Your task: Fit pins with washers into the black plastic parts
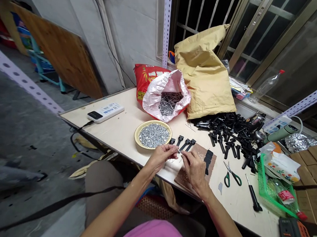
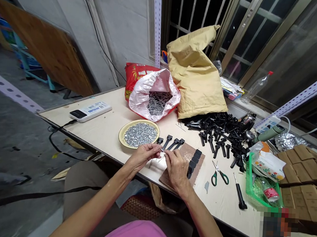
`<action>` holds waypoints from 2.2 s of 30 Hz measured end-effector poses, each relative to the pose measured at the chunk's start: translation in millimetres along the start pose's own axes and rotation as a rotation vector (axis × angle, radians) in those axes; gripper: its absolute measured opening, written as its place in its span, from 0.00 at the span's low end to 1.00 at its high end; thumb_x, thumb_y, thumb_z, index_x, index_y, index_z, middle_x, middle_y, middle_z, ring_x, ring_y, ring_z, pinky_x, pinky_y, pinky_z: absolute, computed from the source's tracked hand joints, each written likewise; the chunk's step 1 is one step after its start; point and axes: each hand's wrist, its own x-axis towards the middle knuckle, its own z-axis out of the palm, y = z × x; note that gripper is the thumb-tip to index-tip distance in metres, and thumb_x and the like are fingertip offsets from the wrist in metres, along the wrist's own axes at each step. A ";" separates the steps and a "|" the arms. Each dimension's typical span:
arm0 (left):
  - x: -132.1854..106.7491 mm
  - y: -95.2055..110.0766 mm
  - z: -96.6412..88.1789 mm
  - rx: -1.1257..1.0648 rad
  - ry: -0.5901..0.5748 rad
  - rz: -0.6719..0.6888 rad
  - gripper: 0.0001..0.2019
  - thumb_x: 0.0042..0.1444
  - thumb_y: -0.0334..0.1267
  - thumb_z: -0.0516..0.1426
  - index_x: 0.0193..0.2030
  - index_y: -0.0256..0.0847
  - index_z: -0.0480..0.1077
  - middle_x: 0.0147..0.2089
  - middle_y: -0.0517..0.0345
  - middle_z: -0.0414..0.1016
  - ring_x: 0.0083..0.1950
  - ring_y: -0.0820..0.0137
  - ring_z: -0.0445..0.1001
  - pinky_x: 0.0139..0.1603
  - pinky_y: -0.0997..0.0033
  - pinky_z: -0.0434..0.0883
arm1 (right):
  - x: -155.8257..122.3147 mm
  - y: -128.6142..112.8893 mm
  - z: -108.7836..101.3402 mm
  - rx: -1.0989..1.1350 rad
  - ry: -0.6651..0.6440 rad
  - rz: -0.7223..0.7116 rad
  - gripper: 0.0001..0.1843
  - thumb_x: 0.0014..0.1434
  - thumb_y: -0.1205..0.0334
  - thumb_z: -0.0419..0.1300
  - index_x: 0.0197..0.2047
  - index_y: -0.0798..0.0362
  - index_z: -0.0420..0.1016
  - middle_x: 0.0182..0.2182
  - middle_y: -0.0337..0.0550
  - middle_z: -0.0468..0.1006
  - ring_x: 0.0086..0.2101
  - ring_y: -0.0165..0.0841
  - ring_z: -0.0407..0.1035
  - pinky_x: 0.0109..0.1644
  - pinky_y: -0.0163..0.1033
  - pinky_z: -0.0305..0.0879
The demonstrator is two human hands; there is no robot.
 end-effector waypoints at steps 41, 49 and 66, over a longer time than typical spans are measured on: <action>-6.7 -25.4 23.5 0.270 -0.029 0.060 0.18 0.31 0.47 0.69 0.25 0.36 0.74 0.21 0.62 0.72 0.23 0.74 0.71 0.30 0.73 0.70 | -29.4 22.7 -7.1 0.015 -0.037 0.099 0.14 0.67 0.59 0.47 0.37 0.52 0.72 0.29 0.42 0.75 0.31 0.30 0.70 0.33 0.33 0.61; -4.6 -33.0 24.9 0.284 -0.082 0.008 0.19 0.32 0.48 0.68 0.26 0.35 0.73 0.23 0.60 0.72 0.23 0.75 0.70 0.31 0.72 0.71 | -36.1 31.0 -8.9 0.142 -0.057 0.103 0.13 0.67 0.61 0.47 0.36 0.52 0.72 0.31 0.43 0.74 0.32 0.31 0.70 0.36 0.34 0.65; -1.2 -107.1 17.6 0.979 -0.185 0.511 0.17 0.59 0.41 0.49 0.53 0.44 0.69 0.49 0.49 0.74 0.51 0.62 0.72 0.54 0.58 0.68 | -56.4 133.0 -17.0 -0.099 -0.204 0.058 0.14 0.66 0.68 0.48 0.34 0.54 0.74 0.29 0.42 0.72 0.32 0.30 0.67 0.31 0.34 0.63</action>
